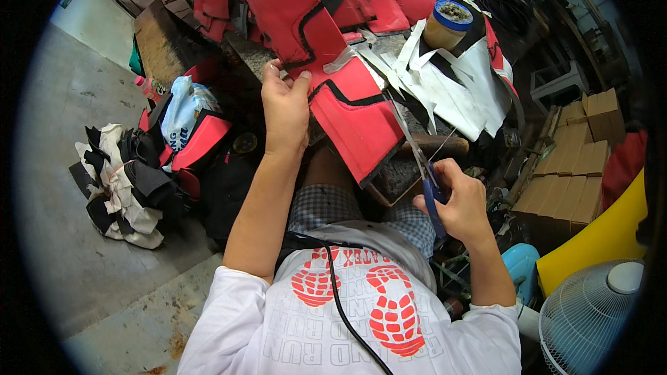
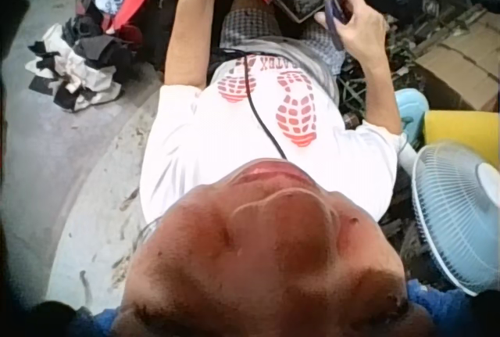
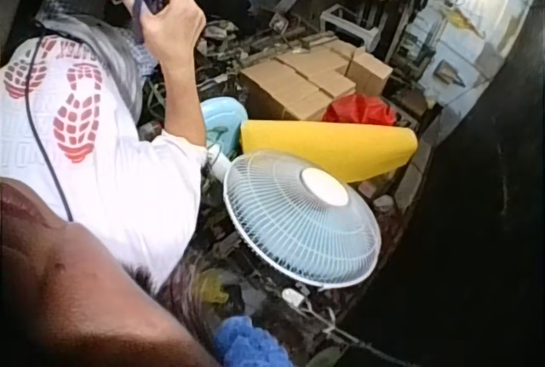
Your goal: The person cuts white foam sheets into strips using scissors, then places the strips onto pink foam footwear components. The person repeatedly picks up components, aligns the foam strips, and trims excess material.
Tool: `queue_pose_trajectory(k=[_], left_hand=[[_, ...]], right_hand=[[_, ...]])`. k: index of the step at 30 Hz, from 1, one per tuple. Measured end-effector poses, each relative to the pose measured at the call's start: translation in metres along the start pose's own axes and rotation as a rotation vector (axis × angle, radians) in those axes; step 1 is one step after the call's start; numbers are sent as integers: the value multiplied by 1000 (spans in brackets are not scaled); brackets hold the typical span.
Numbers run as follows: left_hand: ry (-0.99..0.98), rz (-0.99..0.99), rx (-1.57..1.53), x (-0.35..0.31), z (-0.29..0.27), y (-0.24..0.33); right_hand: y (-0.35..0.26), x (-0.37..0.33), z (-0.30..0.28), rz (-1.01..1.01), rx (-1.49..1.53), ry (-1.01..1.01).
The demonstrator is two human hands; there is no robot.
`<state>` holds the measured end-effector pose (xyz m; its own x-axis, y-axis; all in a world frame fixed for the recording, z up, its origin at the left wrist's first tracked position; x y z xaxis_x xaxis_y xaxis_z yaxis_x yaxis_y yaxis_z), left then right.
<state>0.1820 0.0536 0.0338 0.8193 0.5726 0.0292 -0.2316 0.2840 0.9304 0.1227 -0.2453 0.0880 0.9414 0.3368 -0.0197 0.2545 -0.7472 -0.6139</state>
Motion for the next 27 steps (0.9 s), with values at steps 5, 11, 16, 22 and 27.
queue_pose_trajectory(k=[5, 11, 16, 22, 27], left_hand=[[-25, -23, -87, -7, 4, -3], [-16, -53, -119, -6, 2, -4], [-132, -158, -141, -15, 16, 4], [-278, -200, -221, -25, 49, 10], [-365, -180, -80, -26, 86, 5]], right_hand=[[2, -1, 5, -8, 66, 54], [22, 8, 2, 40, 195, 77], [31, 60, -33, -28, -357, 314], [39, 114, -24, -75, -214, 228], [35, 98, -29, 14, 992, -29]])
Point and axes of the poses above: each hand's wrist, its own x-axis towards the middle knuckle, its own z-axis out of the palm, y = z × x, the point moved 7 cm from there along x, towards the middle knuckle, and after that the axes turned 1 degree about y, right-handed, at the moved point
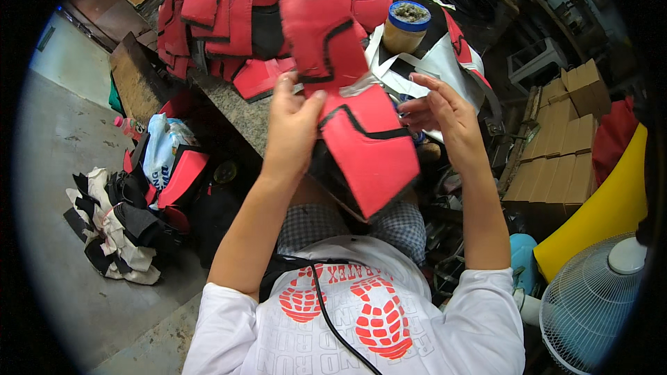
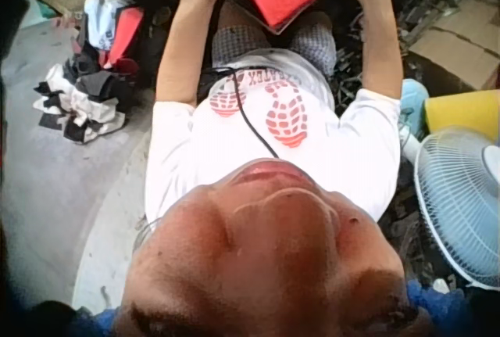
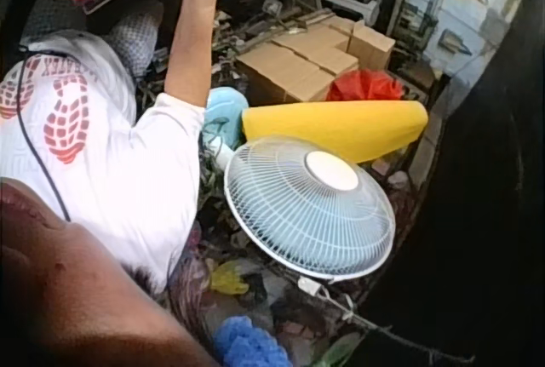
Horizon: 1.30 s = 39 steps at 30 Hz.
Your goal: The person cuts white foam sheets into strips using scissors, then places the strips onto pink foam footwear components. The person repeatedly picks up components, aligns the foam strips, and trims excess material.
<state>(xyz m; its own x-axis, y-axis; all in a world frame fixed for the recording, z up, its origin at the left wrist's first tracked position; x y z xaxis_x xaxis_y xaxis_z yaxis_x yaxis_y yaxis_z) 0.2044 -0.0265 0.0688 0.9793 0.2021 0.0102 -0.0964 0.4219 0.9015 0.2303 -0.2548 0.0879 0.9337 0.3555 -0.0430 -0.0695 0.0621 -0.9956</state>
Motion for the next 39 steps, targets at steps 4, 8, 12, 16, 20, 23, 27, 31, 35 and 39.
queue_pose_trajectory(k=[4, 8, 12, 16, 20, 23, 27, 31, 35, 39], left_hand=[[-172, -29, 63, 13, 59, -18], [-382, -188, -28, 11, 97, -31], [-484, -208, 194, 2, 94, -33], [-477, -82, 524, -12, 71, -30], [-429, 131, 823, -24, 49, -18], [-391, 268, 952, -27, 39, -11], [-292, 380, 1035, -23, 27, 1], [-338, 504, 1120, -22, 35, 9], [-639, 657, 1177, -13, 95, -26], [-692, 881, 1309, 26, 153, -72]], right_hand=[[-19, -3, -1, -125, -240, -2], [-47, 21, -84, -212, -238, 270], [-55, 58, -200, -133, -584, 535], [-11, 106, -261, -28, -783, 522], [36, 147, -260, 9, -959, 353], [40, 165, -239, -46, -1076, 316], [6, 164, -203, -164, -1302, 393], [-8, 143, -176, -60, -1108, 419], [-6, 121, -147, -67, -1227, 324], [-21, 120, -159, -126, -1211, 358]])
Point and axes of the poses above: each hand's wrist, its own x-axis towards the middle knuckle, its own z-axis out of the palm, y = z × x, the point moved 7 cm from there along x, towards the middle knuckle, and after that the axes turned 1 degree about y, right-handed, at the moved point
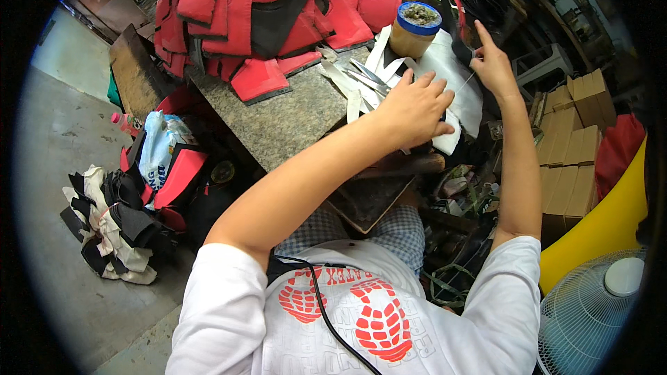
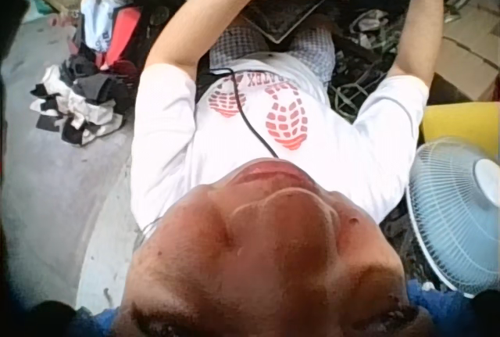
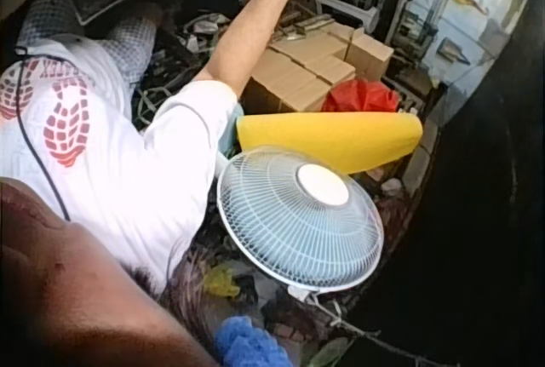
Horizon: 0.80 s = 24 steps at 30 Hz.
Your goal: The person cuts white foam sheets into strips using scissors, then places the strips onto pink foam footwear components. The person repeatedly picks up components, aligns the foam strips, and trims excess material.
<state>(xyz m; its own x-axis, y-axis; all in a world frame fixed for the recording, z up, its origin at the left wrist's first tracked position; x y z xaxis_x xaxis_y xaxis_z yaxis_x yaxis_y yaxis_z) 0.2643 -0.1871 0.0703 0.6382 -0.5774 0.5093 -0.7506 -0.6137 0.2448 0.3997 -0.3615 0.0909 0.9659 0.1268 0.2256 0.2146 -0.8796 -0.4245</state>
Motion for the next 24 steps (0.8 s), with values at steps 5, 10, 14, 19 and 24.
queue_pose_trajectory(k=[5, 10, 14, 19, 24], left_hand=[[-379, -92, 141, 21, 46, -23], [-376, -129, 132, 16, 39, -23], [-325, -127, 108, 12, 34, -22], [-358, -102, 131, 8, 37, -21], [-288, -139, 98, 6, 37, -22]], right_hand=[[24, 27, -49, -25, 0, 148], [28, 40, -96, -287, 529, 352], [71, 48, -38, 238, 841, 208], [75, 46, -10, 128, 857, 179], [45, 39, -60, -88, 871, 252]])
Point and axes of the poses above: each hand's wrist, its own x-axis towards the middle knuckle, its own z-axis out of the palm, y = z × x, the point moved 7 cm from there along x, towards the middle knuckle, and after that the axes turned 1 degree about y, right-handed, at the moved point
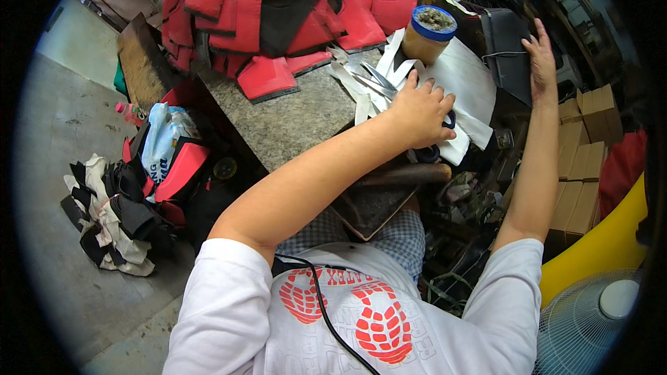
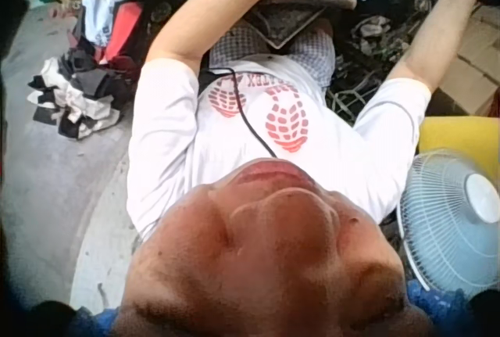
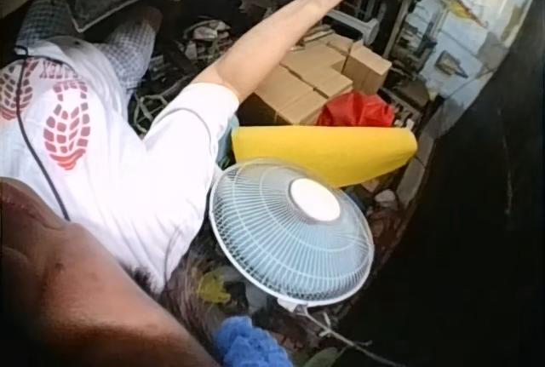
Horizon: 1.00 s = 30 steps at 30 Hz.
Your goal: The person cuts white foam sheets into strips using scissors, then places the strips onto pink foam footwear components. The person repeatedly picks up components, aligns the foam strips, and trims excess material.
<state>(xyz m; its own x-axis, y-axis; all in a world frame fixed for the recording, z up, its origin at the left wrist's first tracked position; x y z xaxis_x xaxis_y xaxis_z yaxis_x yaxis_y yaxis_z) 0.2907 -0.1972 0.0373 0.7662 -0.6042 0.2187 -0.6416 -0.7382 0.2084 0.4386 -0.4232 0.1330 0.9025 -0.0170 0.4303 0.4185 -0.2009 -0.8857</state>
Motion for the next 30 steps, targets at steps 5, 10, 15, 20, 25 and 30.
queue_pose_trajectory(k=[5, 10, 15, 20, 25, 30], left_hand=[[111, 13, 2, -22, -24, 12], [-2, 133, -207, -75, -57, 43], [45, 181, -409, -129, -82, 52], [270, -116, -286, -161, -101, -3], [416, -145, -102, -148, -99, -31], [304, -52, 18, -131, -81, -36]], right_hand=[[-34, -18, 1, 1, 146, -17], [-4, -23, -11, -19, 159, -14], [70, -47, 19, 62, -846, -80], [-25, -90, 76, -461, -896, 125], [-67, -156, 175, -122, -139, -368], [-77, -188, 206, 36, 202, -463]])
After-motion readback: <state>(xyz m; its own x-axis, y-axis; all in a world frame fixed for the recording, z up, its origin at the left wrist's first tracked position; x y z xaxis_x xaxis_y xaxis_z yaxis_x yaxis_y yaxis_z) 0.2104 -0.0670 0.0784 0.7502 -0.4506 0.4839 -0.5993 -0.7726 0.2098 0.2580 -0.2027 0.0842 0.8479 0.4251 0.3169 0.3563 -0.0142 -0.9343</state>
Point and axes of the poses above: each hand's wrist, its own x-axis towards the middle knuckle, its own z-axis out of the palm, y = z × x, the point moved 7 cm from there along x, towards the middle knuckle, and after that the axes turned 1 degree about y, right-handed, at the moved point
